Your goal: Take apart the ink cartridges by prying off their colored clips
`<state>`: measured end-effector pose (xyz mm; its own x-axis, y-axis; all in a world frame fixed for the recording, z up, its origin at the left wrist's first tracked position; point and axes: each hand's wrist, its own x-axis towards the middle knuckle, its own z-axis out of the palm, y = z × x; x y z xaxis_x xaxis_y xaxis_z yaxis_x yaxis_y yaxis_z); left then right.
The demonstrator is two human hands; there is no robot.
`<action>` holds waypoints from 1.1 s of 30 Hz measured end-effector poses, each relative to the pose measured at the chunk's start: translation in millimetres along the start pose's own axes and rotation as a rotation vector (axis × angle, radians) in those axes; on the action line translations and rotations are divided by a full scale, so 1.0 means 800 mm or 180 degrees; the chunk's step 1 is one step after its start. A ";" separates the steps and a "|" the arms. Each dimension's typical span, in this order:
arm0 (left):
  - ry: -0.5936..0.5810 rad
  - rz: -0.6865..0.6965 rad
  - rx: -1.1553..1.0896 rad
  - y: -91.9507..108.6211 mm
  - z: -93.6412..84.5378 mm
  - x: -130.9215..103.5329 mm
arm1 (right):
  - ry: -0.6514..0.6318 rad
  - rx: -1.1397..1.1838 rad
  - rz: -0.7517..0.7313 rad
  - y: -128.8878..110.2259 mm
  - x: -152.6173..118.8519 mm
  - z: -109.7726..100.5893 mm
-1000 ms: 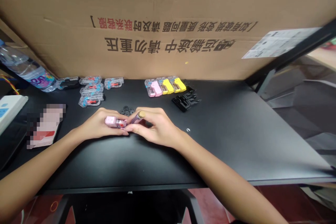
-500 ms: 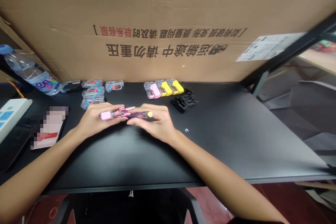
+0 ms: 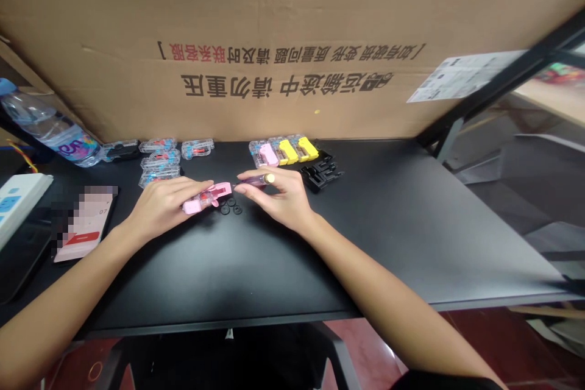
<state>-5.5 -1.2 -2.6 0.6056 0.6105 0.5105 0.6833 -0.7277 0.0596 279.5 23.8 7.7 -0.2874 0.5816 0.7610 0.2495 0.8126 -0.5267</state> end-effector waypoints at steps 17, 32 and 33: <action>0.0415 -0.0108 -0.0359 -0.002 -0.005 0.006 | 0.0105 -0.0198 0.0153 0.000 -0.001 -0.004; 0.0042 -0.1682 -0.1765 0.020 -0.026 0.018 | 0.0099 -0.0167 0.0177 -0.004 0.000 -0.002; -0.0159 -0.1811 -0.1975 0.022 -0.031 0.020 | 0.0106 -0.0182 0.0202 -0.004 0.000 -0.002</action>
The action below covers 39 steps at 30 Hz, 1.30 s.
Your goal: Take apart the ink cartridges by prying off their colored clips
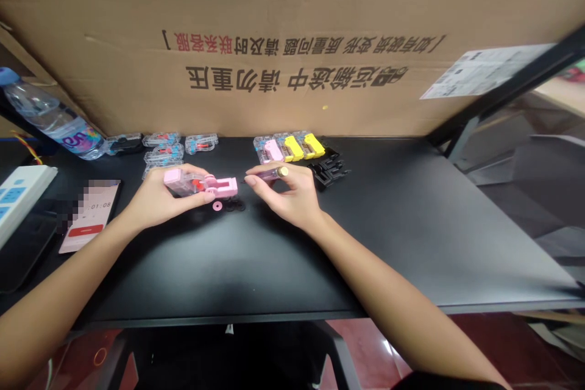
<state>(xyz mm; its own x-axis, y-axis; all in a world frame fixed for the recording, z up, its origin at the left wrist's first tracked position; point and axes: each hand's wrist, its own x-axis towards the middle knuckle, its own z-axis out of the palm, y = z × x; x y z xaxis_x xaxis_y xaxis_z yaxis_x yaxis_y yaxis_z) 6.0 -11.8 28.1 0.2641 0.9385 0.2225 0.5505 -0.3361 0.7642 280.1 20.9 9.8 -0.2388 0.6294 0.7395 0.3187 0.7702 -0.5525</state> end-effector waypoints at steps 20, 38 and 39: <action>-0.1026 -0.0059 -0.0261 -0.010 -0.003 0.003 | -0.0100 -0.0025 0.0194 -0.005 -0.001 0.001; -0.0699 -0.0589 -0.1580 -0.008 0.005 0.003 | -0.0046 0.0348 0.0721 -0.001 0.007 -0.004; -0.0665 -0.0509 -0.1564 -0.008 0.006 0.002 | -0.0206 0.0407 0.0892 0.000 0.008 -0.005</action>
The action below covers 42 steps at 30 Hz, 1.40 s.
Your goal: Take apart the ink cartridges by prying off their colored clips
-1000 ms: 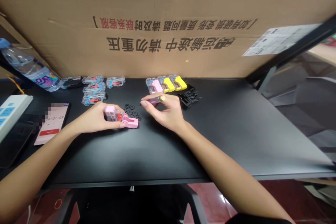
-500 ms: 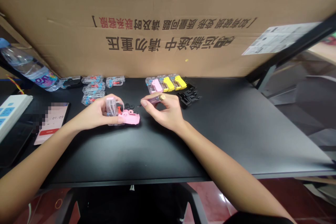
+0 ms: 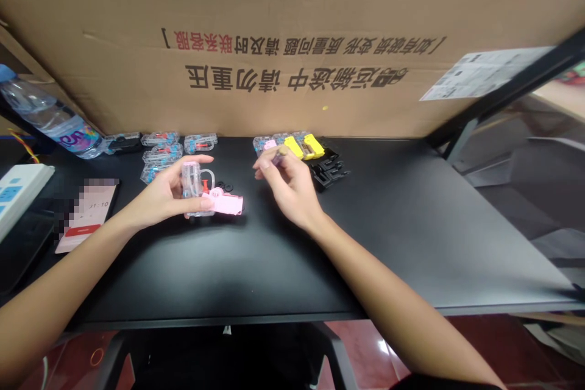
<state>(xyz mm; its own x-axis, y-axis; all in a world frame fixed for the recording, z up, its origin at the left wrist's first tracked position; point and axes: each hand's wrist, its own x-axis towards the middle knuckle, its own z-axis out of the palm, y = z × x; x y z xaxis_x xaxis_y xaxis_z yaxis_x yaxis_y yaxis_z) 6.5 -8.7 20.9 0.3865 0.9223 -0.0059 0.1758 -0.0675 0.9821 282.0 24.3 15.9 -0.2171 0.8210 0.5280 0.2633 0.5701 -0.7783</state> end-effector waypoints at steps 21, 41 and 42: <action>0.0428 0.0946 0.1058 0.001 0.014 -0.001 | -0.1153 -0.0527 0.0138 -0.016 0.013 -0.029; 0.0791 0.0702 0.0328 -0.004 0.034 -0.006 | -0.1305 0.0113 0.0217 -0.014 -0.002 0.002; 0.0787 0.0675 0.0260 -0.006 0.036 -0.006 | -0.1356 0.0134 0.0207 -0.015 -0.003 0.004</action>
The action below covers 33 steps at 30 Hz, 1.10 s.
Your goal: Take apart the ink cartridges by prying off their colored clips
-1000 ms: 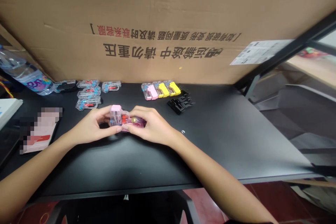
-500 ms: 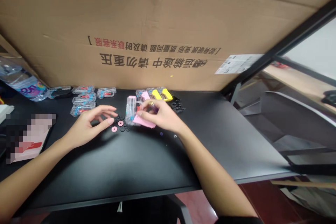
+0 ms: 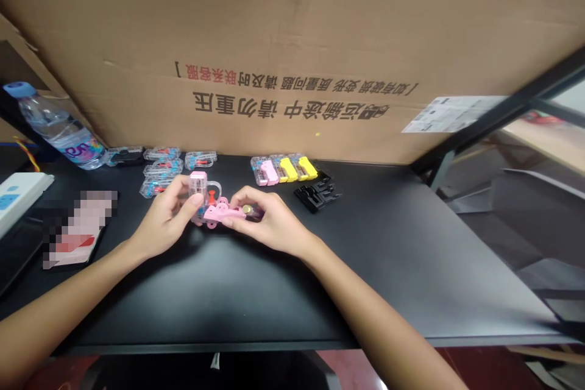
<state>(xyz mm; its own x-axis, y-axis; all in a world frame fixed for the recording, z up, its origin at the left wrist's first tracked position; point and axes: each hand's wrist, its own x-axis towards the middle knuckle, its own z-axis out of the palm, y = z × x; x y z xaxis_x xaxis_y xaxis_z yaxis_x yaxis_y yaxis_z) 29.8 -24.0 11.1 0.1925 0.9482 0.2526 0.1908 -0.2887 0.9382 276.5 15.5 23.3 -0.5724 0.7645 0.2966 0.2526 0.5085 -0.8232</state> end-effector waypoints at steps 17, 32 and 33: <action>-0.0165 0.0207 0.0400 0.001 0.008 -0.007 | -0.0289 0.0183 0.0086 -0.010 -0.005 0.002; -0.0624 0.1160 0.1290 0.001 0.003 -0.012 | -0.1092 -0.0245 -0.0036 -0.023 -0.006 -0.018; -0.0653 0.1192 0.1342 0.003 0.003 -0.012 | -0.1074 -0.0330 -0.0069 -0.026 -0.006 -0.018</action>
<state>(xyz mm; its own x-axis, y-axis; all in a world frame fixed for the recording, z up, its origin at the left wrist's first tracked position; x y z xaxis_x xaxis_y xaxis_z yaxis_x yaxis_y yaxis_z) 30.7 -34.0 10.2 0.4942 0.7391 0.4578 0.4316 -0.6657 0.6088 285.4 6.8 46.0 -0.7996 0.5879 0.1224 0.3056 0.5738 -0.7599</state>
